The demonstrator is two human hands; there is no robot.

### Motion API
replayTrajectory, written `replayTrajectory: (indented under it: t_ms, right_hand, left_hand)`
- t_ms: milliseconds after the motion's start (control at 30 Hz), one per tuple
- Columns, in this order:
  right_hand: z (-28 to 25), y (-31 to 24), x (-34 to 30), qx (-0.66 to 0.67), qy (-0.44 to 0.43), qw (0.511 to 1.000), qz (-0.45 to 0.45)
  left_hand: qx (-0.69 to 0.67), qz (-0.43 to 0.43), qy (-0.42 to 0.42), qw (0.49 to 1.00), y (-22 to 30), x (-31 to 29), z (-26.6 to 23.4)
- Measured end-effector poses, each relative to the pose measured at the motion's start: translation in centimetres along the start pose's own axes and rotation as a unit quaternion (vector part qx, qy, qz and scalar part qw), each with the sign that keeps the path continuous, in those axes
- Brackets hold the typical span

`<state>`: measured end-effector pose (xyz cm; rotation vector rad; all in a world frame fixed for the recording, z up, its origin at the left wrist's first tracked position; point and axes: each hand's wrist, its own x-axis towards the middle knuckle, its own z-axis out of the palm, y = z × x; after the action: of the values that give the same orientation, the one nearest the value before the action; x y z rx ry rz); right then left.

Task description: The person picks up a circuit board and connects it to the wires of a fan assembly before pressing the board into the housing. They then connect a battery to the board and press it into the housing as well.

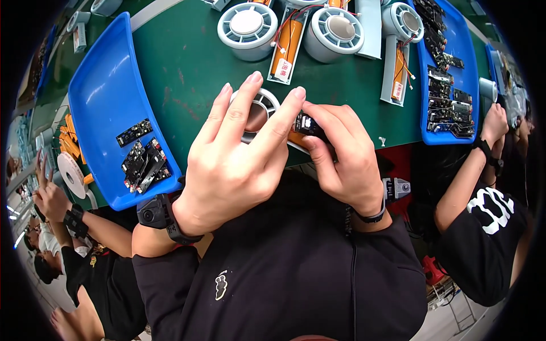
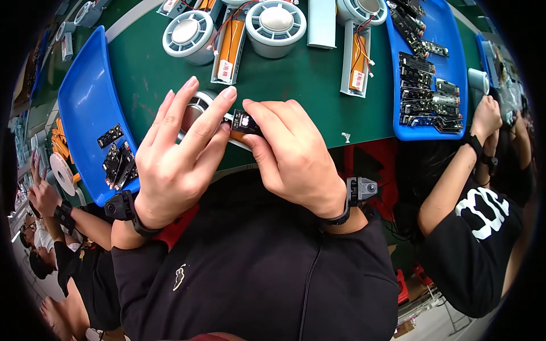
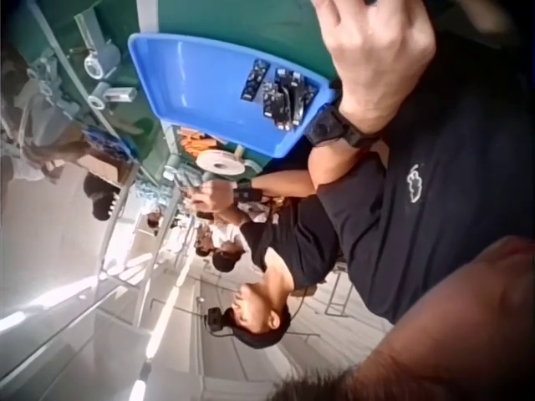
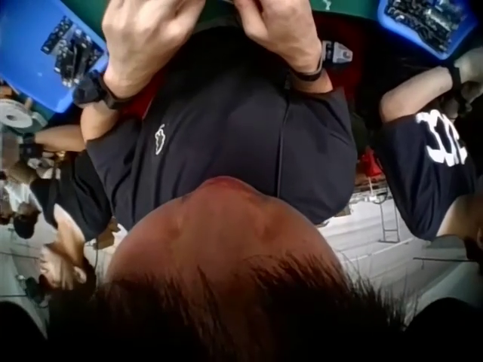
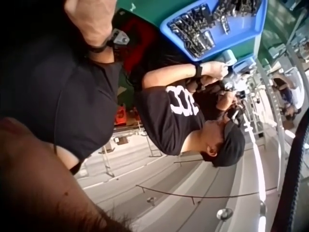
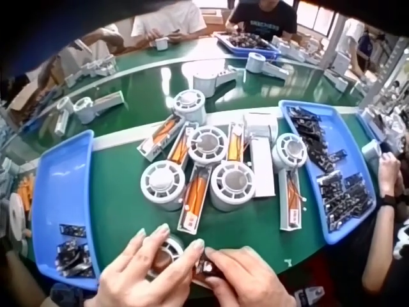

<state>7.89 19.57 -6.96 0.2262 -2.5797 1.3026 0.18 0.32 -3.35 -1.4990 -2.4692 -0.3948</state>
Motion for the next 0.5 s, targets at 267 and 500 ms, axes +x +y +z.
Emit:
replayTrajectory:
  t_ms: [267, 500]
  right_hand:
    - [-1.4, -0.6, 0.2, -0.011, 0.007, 0.999, 0.041]
    - [-2.5, -0.7, 0.3, -0.024, 0.009, 0.999, 0.037]
  left_hand:
    - [0.015, 0.002, 0.019, 1.000, -0.1, -0.1, 0.3]
    - [-0.104, -0.011, 0.177, 0.979, -0.4, -0.3, 2.7]
